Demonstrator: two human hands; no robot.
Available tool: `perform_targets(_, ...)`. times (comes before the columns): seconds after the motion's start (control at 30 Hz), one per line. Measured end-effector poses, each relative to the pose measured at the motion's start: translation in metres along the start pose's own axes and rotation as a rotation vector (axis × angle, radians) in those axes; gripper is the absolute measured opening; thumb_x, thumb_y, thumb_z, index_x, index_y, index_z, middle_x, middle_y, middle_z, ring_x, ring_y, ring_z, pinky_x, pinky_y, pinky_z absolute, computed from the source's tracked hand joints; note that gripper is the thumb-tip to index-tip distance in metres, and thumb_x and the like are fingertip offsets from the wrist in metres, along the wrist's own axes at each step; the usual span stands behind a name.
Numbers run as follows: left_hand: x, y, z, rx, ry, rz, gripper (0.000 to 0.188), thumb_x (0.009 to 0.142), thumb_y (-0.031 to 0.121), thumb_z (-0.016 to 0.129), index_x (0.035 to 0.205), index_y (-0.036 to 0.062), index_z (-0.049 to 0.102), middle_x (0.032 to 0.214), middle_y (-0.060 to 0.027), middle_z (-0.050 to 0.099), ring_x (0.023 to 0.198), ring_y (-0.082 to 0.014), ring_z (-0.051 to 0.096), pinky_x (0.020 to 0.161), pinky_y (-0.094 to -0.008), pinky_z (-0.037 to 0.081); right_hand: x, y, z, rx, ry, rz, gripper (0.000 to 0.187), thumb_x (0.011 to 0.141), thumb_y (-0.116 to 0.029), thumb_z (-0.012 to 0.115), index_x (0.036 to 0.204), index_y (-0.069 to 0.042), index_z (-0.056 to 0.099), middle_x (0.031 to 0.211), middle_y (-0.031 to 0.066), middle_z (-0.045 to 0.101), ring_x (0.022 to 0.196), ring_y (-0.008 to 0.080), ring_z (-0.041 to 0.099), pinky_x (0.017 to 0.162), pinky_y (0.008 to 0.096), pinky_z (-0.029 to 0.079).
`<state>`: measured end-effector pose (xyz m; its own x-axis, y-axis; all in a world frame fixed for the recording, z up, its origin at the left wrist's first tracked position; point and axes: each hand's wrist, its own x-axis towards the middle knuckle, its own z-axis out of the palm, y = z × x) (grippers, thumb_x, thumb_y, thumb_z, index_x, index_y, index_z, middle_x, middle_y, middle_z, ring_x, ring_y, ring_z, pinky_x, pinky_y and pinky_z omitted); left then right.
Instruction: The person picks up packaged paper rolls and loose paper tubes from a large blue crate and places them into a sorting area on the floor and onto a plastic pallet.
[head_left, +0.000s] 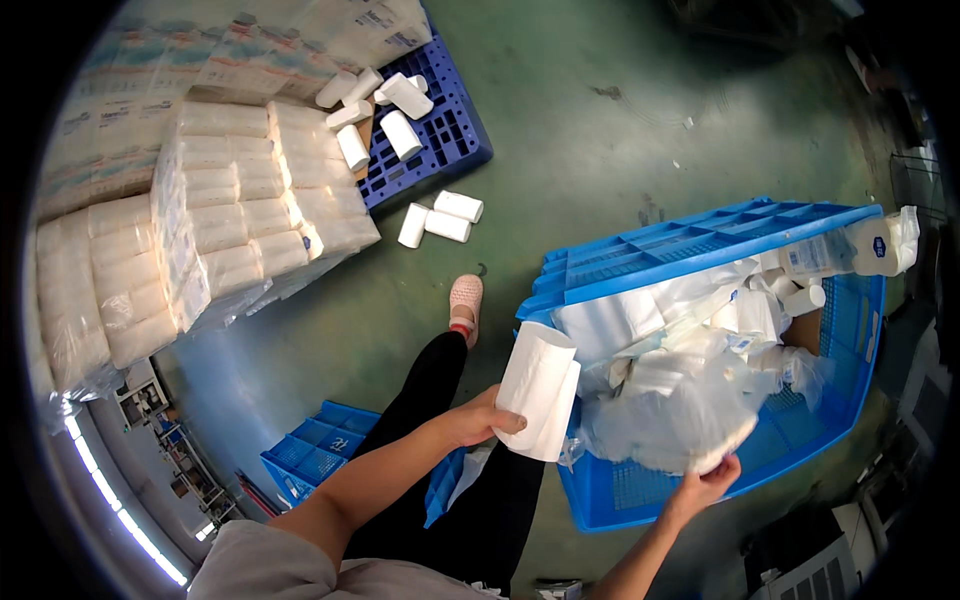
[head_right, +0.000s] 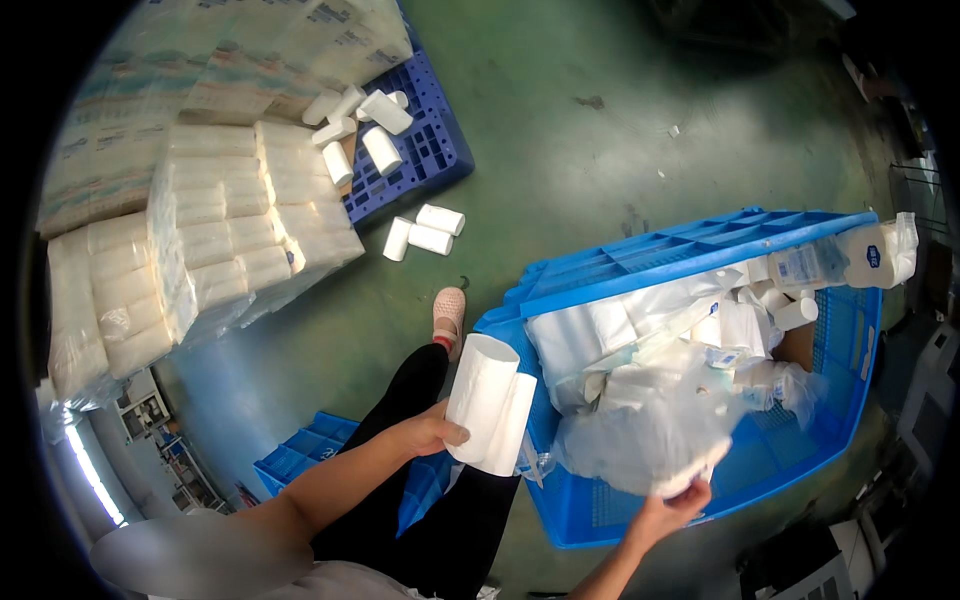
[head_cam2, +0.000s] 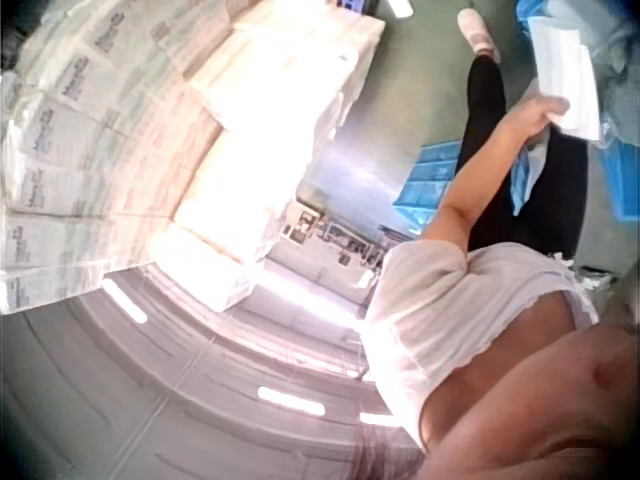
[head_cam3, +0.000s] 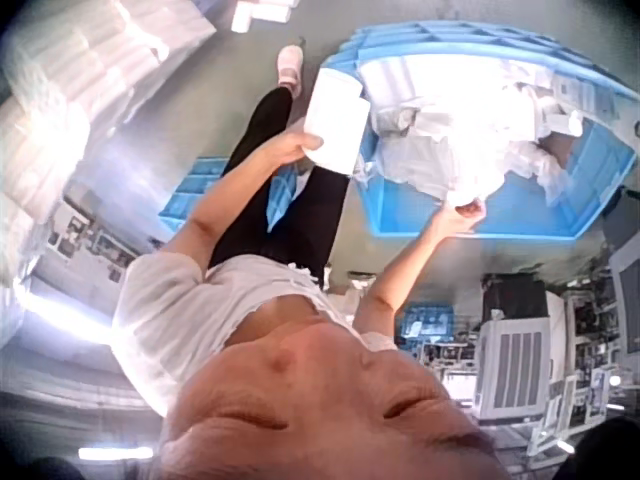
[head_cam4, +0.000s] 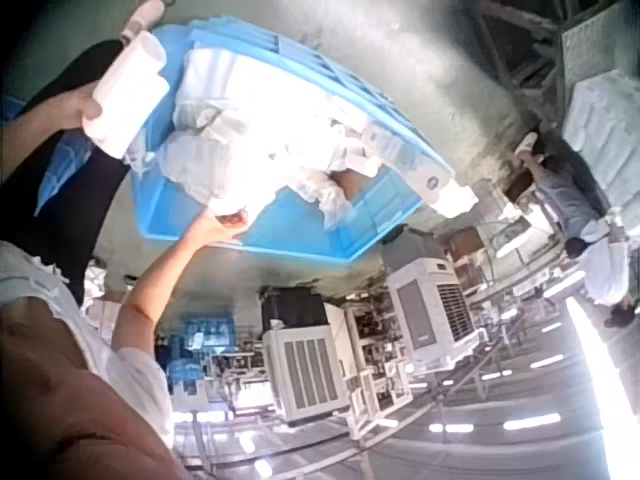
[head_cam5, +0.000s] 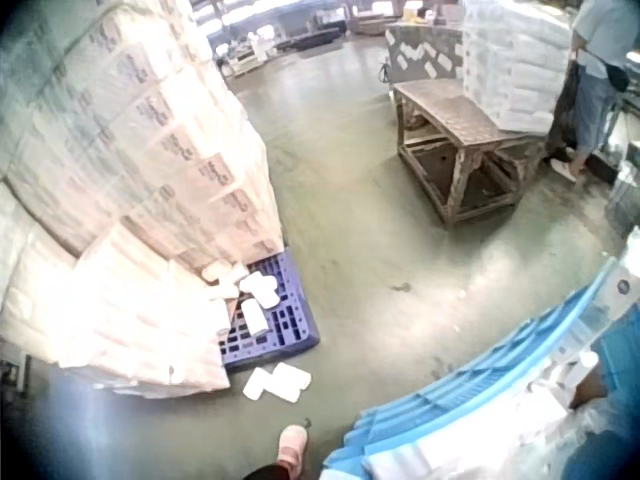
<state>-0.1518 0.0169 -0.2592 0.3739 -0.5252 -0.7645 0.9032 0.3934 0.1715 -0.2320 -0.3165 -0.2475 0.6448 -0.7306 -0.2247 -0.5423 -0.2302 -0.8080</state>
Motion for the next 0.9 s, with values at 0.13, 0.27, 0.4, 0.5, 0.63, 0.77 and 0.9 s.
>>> perform_targets(0.13, -0.007, 0.019, -0.031, -0.008, -0.05, 0.026, 0.082, 0.059, 0.015, 0.072, 0.13, -0.0032, 0.036, 0.118, -0.0146, 0.053, 0.111, -0.0241, 0.053, 0.093, -0.0348, 0.042, 0.042, -0.004, 0.117, -0.309, -0.222, -0.078, 0.052, 0.07, -0.018, 0.071, 0.11, 0.001, 0.043, 0.102, 0.0155, 0.051, 0.094, 0.0242, 0.052, 0.082, 0.0336, 0.043)
perform_targets(0.27, -0.022, 0.037, -0.057, 0.076, 0.03, 0.022, 0.089, 0.057, 0.02, 0.072, 0.133, -0.0014, 0.03, 0.121, -0.0145, 0.05, 0.112, -0.026, 0.052, 0.096, -0.0375, 0.041, 0.059, -0.018, 0.176, -0.246, -0.221, -0.137, 0.048, 0.065, -0.012, 0.072, 0.103, 0.002, 0.045, 0.1, 0.0177, 0.052, 0.094, 0.0269, 0.053, 0.083, 0.0345, 0.043)
perform_targets(0.4, -0.036, 0.044, -0.079, 0.068, 0.14, 0.061, 0.088, 0.057, 0.019, 0.069, 0.133, -0.0021, 0.029, 0.121, -0.0156, 0.05, 0.112, -0.0271, 0.052, 0.096, -0.0387, 0.042, 0.054, -0.023, 0.173, -0.569, -0.254, -0.326, 0.057, 0.061, -0.013, 0.073, 0.109, 0.003, 0.045, 0.105, 0.0193, 0.052, 0.1, 0.0322, 0.05, 0.089, 0.0375, 0.039)
perform_targets(0.5, -0.043, 0.049, -0.091, 0.001, 0.103, 0.068, 0.086, 0.057, 0.017, 0.066, 0.133, -0.0028, 0.029, 0.121, -0.0162, 0.05, 0.112, -0.0279, 0.052, 0.097, -0.0398, 0.041, 0.038, -0.013, 0.153, -0.549, -0.2, -0.272, 0.067, 0.064, -0.017, 0.073, 0.119, 0.004, 0.042, 0.114, 0.0208, 0.049, 0.113, 0.035, 0.045, 0.098, 0.0387, 0.034)
perform_targets(0.63, -0.051, 0.044, -0.094, -0.089, 0.14, 0.145, 0.078, 0.064, 0.011, 0.065, 0.132, -0.0042, 0.031, 0.123, -0.0157, 0.05, 0.113, -0.0258, 0.052, 0.097, -0.0385, 0.041, 0.011, -0.041, 0.109, -0.507, -0.396, -0.158, 0.073, 0.065, -0.007, 0.074, 0.125, 0.008, 0.036, 0.125, 0.0209, 0.043, 0.118, 0.0294, 0.041, 0.104, 0.0357, 0.028)
perform_targets(0.77, -0.058, 0.027, -0.116, -0.239, 0.103, 0.172, 0.068, 0.072, 0.01, 0.064, 0.131, -0.0044, 0.034, 0.124, -0.0131, 0.05, 0.114, -0.0229, 0.05, 0.099, -0.0367, 0.038, 0.02, -0.087, 0.077, -0.213, -0.644, 0.365, 0.048, 0.062, -0.003, 0.068, 0.108, 0.003, 0.053, 0.092, 0.0069, 0.058, 0.086, 0.0167, 0.054, 0.079, 0.0275, 0.043)
perform_targets(0.9, -0.065, 0.04, -0.135, -0.199, 0.23, 0.231, 0.063, 0.075, 0.014, 0.064, 0.129, -0.0053, 0.037, 0.116, -0.0123, 0.055, 0.105, -0.0214, 0.055, 0.094, -0.0338, 0.041, 0.01, -0.184, 0.075, -0.196, -0.347, 0.038, 0.05, 0.054, -0.001, 0.057, 0.103, -0.001, 0.047, 0.09, 0.0061, 0.048, 0.079, 0.0159, 0.048, 0.076, 0.0272, 0.043)
